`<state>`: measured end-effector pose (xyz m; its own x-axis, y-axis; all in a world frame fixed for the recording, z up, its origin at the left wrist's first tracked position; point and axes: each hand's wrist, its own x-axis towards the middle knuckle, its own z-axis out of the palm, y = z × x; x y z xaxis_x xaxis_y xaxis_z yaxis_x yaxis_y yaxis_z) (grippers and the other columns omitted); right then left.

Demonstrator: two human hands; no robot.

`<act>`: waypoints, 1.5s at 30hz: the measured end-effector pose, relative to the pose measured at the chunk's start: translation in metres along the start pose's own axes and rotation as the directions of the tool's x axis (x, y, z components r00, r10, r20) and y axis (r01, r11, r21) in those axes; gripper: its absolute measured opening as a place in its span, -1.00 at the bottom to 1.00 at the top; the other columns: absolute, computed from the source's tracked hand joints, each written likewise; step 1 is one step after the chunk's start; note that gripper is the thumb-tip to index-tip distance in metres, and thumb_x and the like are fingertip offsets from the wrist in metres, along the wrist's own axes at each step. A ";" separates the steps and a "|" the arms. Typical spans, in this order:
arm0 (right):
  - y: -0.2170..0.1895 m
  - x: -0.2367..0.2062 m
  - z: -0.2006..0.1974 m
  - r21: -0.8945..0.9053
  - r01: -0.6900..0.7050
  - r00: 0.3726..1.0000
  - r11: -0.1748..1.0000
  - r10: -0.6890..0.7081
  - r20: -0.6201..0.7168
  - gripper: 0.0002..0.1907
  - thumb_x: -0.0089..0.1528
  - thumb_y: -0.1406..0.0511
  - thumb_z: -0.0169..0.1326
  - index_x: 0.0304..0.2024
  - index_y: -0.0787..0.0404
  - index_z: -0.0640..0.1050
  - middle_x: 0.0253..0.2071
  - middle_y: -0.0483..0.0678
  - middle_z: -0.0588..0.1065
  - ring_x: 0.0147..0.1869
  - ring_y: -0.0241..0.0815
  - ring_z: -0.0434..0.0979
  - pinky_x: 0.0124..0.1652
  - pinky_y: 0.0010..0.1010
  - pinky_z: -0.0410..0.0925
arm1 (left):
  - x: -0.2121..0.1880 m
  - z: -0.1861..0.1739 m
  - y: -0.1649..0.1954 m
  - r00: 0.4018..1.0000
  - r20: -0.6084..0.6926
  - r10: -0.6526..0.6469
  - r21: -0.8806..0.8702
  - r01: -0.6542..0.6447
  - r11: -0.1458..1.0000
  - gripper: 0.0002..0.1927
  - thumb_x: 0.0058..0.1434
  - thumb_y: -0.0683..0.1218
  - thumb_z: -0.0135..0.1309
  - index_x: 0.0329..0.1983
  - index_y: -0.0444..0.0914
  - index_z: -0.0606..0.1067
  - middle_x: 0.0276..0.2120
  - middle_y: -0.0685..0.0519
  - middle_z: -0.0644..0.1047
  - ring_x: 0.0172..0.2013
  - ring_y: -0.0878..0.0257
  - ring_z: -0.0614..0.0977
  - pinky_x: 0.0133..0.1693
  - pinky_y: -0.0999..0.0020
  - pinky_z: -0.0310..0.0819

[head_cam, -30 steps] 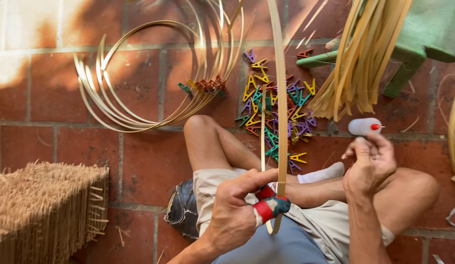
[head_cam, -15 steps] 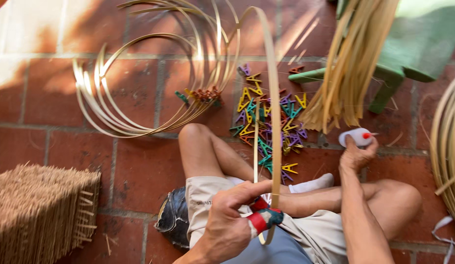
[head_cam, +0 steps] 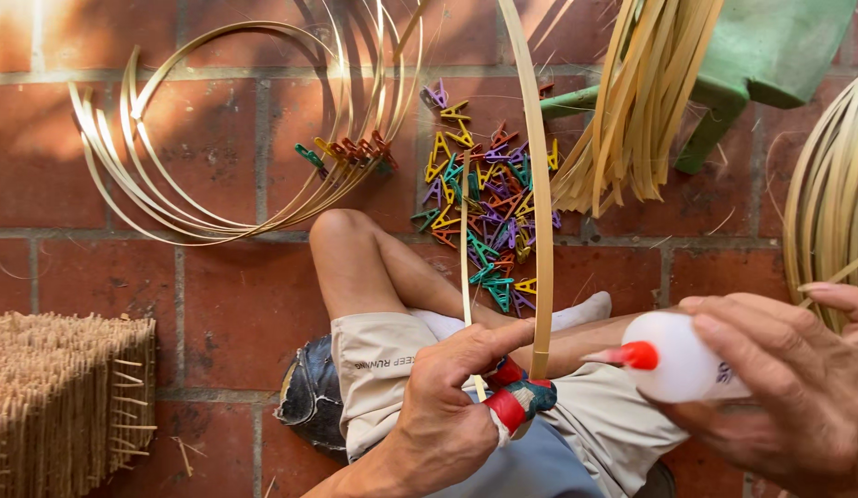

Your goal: The person sits on a tiled floor and repeatedly assembles thin bamboo strips into circular shapes. They apply glue to the ends of the strips, overlap them to form a loop, and secure the joint with a colorful plastic clothespin. The person places each completed circle onto a growing stack on the floor.

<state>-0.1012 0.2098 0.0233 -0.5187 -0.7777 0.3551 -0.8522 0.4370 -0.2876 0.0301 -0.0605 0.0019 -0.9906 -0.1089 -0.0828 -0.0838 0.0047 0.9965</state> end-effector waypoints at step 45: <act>-0.010 0.004 -0.001 -0.207 0.086 0.996 0.975 -0.086 0.009 -0.37 0.00 0.27 0.40 0.13 0.17 0.55 0.05 0.04 0.52 -0.08 0.07 0.51 -0.12 -0.12 0.39 | 0.019 0.004 0.014 0.995 0.095 0.029 0.016 -0.031 0.999 -0.48 0.18 -0.29 0.23 0.25 -0.22 0.53 -0.01 0.03 0.68 -0.32 0.35 0.61 -0.26 0.46 0.54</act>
<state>-0.0944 0.2028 0.0285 -0.4427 -0.8164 0.3709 -0.8894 0.4523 -0.0658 0.0098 -0.0590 0.0138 -0.9984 -0.0135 -0.0549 -0.0552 0.0242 0.9982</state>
